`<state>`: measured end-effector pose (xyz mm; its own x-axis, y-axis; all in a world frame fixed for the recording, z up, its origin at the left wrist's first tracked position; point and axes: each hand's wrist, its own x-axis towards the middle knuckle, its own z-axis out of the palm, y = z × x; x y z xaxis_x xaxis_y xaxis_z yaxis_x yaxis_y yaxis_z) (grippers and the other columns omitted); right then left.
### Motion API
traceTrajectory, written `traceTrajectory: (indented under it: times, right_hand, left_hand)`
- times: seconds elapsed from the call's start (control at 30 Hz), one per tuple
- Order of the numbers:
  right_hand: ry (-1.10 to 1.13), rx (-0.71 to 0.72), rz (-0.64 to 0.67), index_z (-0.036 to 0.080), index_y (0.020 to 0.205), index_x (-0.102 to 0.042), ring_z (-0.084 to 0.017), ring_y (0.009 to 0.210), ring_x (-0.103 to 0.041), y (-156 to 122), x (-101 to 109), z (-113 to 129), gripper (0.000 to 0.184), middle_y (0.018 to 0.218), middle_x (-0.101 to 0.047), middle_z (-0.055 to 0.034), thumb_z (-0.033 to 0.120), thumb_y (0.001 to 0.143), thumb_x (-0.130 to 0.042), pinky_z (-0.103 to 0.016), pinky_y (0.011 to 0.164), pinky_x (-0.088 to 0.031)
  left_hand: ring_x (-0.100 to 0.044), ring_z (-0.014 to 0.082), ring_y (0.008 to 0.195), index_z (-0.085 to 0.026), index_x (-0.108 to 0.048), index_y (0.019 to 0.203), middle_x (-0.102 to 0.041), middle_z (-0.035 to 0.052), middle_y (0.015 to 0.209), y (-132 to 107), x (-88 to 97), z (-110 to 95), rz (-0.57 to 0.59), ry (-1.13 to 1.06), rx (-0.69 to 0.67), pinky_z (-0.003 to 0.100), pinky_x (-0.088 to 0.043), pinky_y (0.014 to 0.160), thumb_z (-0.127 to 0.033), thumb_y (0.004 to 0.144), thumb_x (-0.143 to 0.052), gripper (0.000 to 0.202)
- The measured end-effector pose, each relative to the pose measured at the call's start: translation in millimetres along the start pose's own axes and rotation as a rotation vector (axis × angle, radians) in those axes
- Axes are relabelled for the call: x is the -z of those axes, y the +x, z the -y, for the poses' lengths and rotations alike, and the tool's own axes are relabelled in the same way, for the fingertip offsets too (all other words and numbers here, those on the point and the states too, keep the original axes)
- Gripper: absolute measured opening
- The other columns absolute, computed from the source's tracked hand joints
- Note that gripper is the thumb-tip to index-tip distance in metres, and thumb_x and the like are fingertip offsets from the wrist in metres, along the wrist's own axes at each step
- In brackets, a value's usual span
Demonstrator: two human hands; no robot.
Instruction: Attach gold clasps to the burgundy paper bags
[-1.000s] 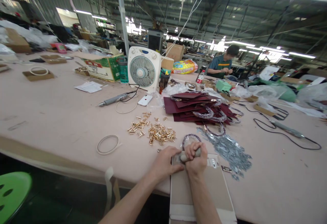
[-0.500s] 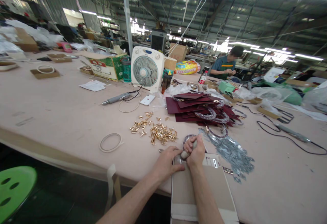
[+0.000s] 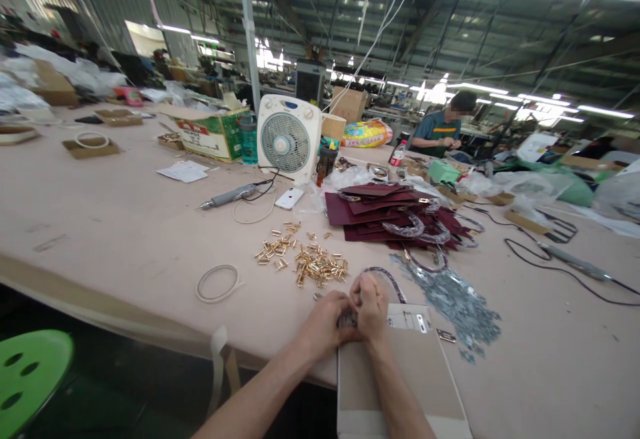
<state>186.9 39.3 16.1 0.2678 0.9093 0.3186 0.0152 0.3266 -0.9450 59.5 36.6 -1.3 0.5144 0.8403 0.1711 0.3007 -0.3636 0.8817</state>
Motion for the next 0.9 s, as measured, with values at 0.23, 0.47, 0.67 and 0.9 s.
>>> traceTrajectory:
  times: [0.23,0.47,0.67,0.9]
  right_hand:
    - [0.402,0.009,-0.193,0.021,0.073,-0.053,-0.008,0.045,-0.039,-17,12,-4,0.038,0.061,-0.044,0.0062,0.045,0.102,-0.052,-0.022,0.043,-0.031]
    - [0.469,0.051,-0.191,0.02,0.069,-0.055,-0.006,0.041,-0.035,-2,25,24,0.037,0.057,-0.04,0.0069,0.039,0.101,-0.057,-0.021,0.041,-0.026]
    - [0.357,0.036,-0.057,0.02,0.065,-0.056,-0.007,0.038,-0.032,-8,10,12,0.042,0.052,-0.038,0.007,0.044,0.099,-0.06,-0.02,0.037,-0.02]
    - [0.336,0.172,-0.055,0.021,0.062,-0.055,-0.01,0.044,-0.038,-10,10,34,0.041,0.053,-0.039,0.0047,0.039,0.099,-0.061,-0.025,0.042,-0.029]
  left_hand:
    - [-0.056,0.03,0.121,-0.027,-0.074,0.12,-0.072,0.0052,0.122,-7,6.4,-1,-0.032,0.34,-0.161,0.043,-0.045,0.107,-0.045,0.074,-0.091,0.052]
    - [-0.056,0.0303,0.121,-0.027,-0.07,0.13,-0.072,0.0049,0.128,-10,4.8,3,-0.058,0.37,-0.148,0.044,-0.045,0.106,-0.057,0.072,-0.089,0.068]
    - [-0.057,0.0298,0.12,-0.029,-0.072,0.123,-0.072,0.0042,0.127,-11,7.7,-3,-0.055,0.361,-0.141,0.043,-0.045,0.102,-0.057,0.075,-0.087,0.058]
    - [-0.057,0.03,0.119,-0.028,-0.07,0.124,-0.072,0.0039,0.129,-11,6.7,-1,-0.053,0.367,-0.141,0.043,-0.044,0.101,-0.053,0.069,-0.092,0.064]
